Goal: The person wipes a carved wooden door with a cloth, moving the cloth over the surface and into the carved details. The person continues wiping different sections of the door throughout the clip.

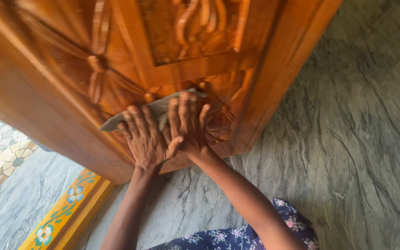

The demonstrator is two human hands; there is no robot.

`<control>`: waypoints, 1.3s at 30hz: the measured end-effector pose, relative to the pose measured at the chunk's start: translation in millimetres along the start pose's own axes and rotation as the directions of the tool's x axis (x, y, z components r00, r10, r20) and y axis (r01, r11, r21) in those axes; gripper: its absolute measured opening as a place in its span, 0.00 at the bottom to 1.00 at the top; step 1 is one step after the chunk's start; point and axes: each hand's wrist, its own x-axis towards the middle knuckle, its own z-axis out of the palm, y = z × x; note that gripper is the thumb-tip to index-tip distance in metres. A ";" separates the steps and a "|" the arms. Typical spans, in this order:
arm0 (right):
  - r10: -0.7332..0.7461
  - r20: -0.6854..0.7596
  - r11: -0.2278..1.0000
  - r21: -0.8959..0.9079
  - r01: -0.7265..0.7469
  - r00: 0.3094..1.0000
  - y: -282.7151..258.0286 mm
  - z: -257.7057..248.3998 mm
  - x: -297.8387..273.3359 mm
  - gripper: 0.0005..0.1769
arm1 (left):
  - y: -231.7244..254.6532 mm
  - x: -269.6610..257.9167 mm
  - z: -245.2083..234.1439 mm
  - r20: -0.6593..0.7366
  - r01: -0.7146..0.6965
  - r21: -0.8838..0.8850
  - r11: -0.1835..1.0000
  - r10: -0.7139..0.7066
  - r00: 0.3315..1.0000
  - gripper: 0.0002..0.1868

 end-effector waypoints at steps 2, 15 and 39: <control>-0.023 -0.034 0.995 -0.098 0.019 0.999 22.8 -13.5 -4.3 0.36 | 23.4 5.8 -5.4 -0.122 0.037 -0.100 0.994 -0.049 0.991 0.72; 0.239 -0.405 0.942 -0.124 -0.312 0.883 154.4 -118.6 -19.7 0.47 | 203.3 102.0 -29.2 -0.063 -0.515 0.117 0.849 0.524 0.850 0.62; 0.495 -0.252 0.795 -0.254 -0.551 0.831 83.8 -101.2 28.4 0.44 | 164.5 78.4 -58.3 -0.081 -0.435 0.277 0.857 0.472 0.878 0.36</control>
